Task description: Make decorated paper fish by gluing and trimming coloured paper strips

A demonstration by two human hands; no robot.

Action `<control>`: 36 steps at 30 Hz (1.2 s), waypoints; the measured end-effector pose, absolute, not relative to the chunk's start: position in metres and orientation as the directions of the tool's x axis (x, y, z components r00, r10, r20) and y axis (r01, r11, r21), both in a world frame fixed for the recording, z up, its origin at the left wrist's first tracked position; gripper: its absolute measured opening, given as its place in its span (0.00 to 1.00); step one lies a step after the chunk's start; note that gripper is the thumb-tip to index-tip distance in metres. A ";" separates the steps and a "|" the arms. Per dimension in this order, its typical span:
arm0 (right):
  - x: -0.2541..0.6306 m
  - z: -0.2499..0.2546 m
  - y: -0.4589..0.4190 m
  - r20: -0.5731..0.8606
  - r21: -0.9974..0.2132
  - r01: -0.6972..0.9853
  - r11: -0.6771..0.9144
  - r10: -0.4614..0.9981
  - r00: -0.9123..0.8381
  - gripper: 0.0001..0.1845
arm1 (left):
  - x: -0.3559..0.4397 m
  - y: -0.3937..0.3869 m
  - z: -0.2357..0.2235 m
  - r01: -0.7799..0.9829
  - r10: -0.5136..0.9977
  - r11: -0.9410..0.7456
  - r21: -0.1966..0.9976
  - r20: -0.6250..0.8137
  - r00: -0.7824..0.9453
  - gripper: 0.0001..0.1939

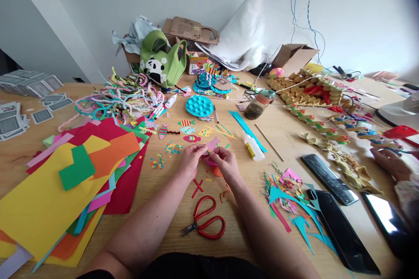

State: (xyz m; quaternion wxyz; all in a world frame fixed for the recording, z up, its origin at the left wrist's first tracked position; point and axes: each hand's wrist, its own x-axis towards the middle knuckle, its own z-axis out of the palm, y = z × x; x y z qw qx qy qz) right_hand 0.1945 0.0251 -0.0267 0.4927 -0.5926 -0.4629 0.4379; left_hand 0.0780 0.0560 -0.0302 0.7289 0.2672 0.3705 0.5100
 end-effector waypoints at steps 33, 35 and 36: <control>0.196 -0.021 0.025 -0.058 -0.992 0.099 -0.077 0.983 0.177 0.18 | 0.077 0.055 -0.028 -0.528 0.936 0.350 0.774 -0.261 0.238 0.08; 0.197 -0.019 0.025 -0.035 -0.992 0.111 -0.058 0.980 0.193 0.21 | 0.076 0.057 -0.028 -0.555 0.940 0.340 0.759 -0.259 0.221 0.09; 0.197 -0.018 0.025 -0.025 -0.992 0.114 -0.050 0.978 0.208 0.23 | 0.076 0.058 -0.028 -0.566 0.942 0.335 0.753 -0.260 0.212 0.09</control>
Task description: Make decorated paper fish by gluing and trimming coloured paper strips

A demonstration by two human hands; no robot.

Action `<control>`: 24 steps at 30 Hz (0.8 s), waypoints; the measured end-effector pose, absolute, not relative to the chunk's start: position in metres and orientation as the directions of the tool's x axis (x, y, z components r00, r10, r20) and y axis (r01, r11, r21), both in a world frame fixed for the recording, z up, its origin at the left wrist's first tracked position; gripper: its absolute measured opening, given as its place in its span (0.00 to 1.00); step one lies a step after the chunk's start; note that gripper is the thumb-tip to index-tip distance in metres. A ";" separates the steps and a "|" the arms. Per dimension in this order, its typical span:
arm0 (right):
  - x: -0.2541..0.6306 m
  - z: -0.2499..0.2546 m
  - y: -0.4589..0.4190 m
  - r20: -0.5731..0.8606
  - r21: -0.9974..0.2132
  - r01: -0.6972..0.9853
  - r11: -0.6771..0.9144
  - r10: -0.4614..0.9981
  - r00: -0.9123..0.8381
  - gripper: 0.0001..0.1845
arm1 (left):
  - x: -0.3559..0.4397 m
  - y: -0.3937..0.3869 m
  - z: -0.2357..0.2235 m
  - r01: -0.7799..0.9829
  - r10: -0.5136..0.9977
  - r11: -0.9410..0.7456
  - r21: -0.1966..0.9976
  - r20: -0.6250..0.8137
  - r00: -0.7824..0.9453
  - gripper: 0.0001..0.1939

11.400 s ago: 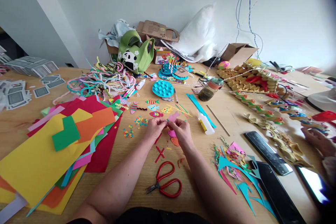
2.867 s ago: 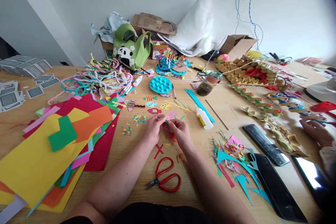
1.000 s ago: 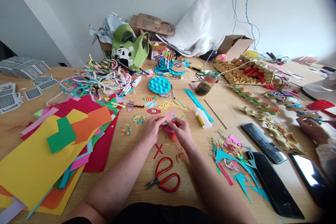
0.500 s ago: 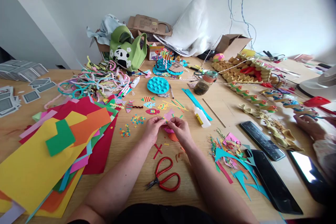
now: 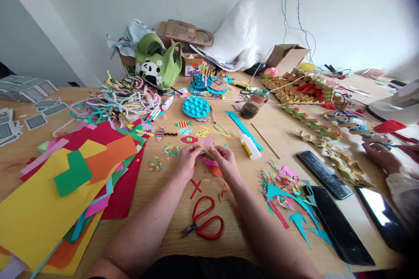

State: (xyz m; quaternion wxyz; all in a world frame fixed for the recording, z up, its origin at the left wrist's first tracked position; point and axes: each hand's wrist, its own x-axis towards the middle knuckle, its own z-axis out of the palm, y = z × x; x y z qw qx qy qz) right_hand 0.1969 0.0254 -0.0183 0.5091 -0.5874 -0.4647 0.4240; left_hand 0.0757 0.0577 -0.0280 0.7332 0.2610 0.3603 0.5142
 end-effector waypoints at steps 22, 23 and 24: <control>0.290 -0.007 0.095 0.060 -0.380 0.895 -0.233 0.960 0.275 0.15 | 0.069 0.072 -0.038 -0.640 0.956 0.252 0.726 -0.291 0.047 0.14; 0.292 -0.004 0.105 0.039 -0.341 0.913 -0.226 0.966 0.254 0.14 | 0.069 0.072 -0.038 -0.638 0.956 0.250 0.728 -0.290 0.043 0.14; 0.293 -0.003 0.114 0.017 -0.306 0.927 -0.217 0.972 0.234 0.13 | 0.069 0.072 -0.038 -0.636 0.957 0.246 0.732 -0.288 0.039 0.14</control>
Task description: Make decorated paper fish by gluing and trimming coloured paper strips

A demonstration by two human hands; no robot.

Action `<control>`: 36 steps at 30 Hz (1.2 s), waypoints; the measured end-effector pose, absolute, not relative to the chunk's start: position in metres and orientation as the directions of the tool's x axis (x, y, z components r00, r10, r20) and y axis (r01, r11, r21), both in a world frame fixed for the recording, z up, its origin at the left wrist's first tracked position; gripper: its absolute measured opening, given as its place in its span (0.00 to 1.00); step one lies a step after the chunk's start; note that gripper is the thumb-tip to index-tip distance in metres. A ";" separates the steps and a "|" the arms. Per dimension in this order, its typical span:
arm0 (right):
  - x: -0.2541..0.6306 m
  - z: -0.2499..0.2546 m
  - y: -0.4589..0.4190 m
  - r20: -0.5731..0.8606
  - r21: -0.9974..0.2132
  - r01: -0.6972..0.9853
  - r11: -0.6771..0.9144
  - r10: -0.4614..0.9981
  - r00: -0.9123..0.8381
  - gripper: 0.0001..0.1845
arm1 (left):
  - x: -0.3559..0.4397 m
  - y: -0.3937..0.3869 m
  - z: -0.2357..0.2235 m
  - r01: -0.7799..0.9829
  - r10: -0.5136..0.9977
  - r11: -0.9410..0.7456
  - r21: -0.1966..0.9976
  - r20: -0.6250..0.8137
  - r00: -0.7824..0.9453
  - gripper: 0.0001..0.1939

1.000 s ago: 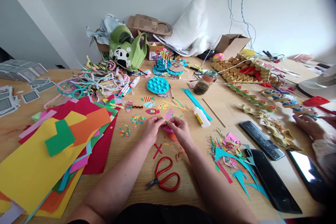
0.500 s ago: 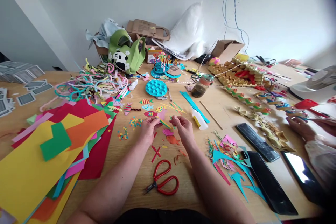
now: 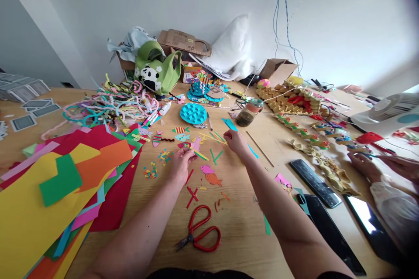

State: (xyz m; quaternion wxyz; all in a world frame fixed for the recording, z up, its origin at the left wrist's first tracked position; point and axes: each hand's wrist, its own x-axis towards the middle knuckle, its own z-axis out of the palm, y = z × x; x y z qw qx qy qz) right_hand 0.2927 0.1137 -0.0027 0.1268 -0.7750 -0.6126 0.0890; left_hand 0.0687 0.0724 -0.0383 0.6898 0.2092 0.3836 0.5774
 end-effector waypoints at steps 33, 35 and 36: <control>0.257 0.009 0.151 -0.207 0.262 0.951 0.166 0.972 -0.113 0.14 | 0.068 0.074 -0.041 -0.609 0.954 0.264 0.748 -0.297 0.048 0.11; 0.252 0.008 0.152 -0.206 0.274 0.948 0.165 0.972 -0.110 0.14 | 0.068 0.074 -0.041 -0.605 0.954 0.264 0.751 -0.295 0.050 0.10; 0.250 0.008 0.153 -0.205 0.277 0.947 0.163 0.973 -0.108 0.14 | 0.068 0.074 -0.040 -0.605 0.955 0.262 0.752 -0.293 0.050 0.10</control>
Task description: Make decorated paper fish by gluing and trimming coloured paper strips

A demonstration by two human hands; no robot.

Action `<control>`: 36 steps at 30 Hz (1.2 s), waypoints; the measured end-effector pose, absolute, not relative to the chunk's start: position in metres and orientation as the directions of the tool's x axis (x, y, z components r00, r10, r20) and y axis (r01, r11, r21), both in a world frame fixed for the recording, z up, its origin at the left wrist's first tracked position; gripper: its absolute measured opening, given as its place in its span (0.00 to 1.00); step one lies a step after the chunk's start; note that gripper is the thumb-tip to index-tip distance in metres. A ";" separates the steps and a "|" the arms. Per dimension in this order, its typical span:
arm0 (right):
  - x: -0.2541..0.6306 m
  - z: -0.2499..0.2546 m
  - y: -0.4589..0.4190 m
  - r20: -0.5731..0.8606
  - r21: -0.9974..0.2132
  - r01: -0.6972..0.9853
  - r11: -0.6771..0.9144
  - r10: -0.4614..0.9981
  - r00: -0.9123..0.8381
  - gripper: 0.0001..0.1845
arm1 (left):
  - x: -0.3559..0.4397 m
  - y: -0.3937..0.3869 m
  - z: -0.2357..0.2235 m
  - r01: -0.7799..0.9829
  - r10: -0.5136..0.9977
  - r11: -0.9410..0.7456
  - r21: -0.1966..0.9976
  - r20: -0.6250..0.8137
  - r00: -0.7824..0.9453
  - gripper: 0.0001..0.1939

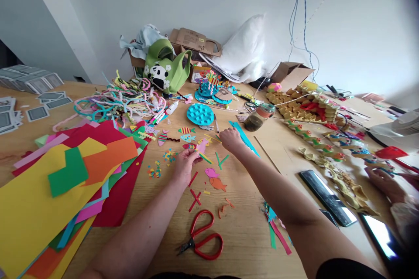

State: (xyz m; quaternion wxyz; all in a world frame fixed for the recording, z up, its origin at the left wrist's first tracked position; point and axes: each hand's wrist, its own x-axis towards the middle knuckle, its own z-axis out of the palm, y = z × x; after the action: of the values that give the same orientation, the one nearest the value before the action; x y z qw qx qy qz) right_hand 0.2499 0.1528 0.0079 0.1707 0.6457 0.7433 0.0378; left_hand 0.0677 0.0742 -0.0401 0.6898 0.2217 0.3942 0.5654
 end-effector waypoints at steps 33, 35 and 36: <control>0.283 0.004 0.182 -0.276 0.096 0.995 0.032 0.961 -0.004 0.16 | 0.067 0.074 -0.041 -0.609 0.954 0.272 0.745 -0.291 0.069 0.13; 0.282 0.005 0.184 -0.270 0.075 0.997 0.024 0.963 -0.002 0.16 | 0.067 0.074 -0.041 -0.608 0.954 0.271 0.747 -0.290 0.070 0.13; 0.282 0.006 0.184 -0.266 0.062 0.998 0.019 0.964 -0.002 0.16 | 0.067 0.074 -0.041 -0.609 0.954 0.271 0.745 -0.290 0.069 0.12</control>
State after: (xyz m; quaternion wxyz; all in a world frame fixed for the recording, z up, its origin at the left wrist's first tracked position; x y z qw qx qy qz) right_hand 0.2816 0.1838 0.0064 0.1173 0.6967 0.7040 -0.0721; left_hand 0.0673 0.0743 -0.0408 0.6965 0.2227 0.3877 0.5612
